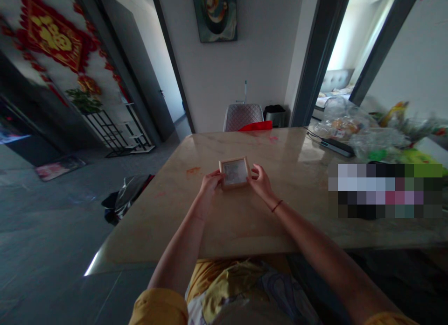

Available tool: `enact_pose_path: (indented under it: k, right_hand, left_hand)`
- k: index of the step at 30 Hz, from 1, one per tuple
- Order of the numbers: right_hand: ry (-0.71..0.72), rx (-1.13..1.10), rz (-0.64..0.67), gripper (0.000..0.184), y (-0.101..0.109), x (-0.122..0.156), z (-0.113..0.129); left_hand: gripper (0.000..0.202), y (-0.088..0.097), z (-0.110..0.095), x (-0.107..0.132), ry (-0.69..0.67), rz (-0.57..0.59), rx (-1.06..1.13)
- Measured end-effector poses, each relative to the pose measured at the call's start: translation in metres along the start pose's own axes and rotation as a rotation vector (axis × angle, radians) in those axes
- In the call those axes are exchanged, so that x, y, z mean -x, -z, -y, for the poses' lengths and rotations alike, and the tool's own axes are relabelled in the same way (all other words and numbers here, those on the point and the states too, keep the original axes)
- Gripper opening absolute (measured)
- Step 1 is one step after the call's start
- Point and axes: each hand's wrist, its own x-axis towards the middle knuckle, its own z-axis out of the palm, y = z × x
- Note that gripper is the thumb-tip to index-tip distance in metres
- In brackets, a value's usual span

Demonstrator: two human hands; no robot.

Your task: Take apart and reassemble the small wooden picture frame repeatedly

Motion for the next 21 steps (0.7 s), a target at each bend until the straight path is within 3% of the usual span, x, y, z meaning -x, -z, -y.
enact_pose_path:
  k: [3, 9, 15, 21]
  right_hand:
    - [-0.140, -0.176, 0.059, 0.063, -0.002, -0.004, -0.003]
    - [-0.226, -0.455, 0.288, 0.032, 0.001, -0.001, 0.000]
    - [-0.357, -0.562, 0.182, 0.037, 0.007, -0.004, 0.005]
    - [-0.321, -0.634, 0.187, 0.041, 0.011, -0.003, 0.014]
  left_hand:
    - [0.026, -0.001, -0.007, 0.002, 0.009, -0.023, 0.054]
    - [0.032, 0.006, -0.017, 0.002, -0.006, 0.007, 0.037]
    - [0.044, 0.003, -0.023, 0.006, -0.011, 0.103, 0.053]
    - [0.054, -0.001, -0.028, 0.012, -0.039, 0.132, 0.058]
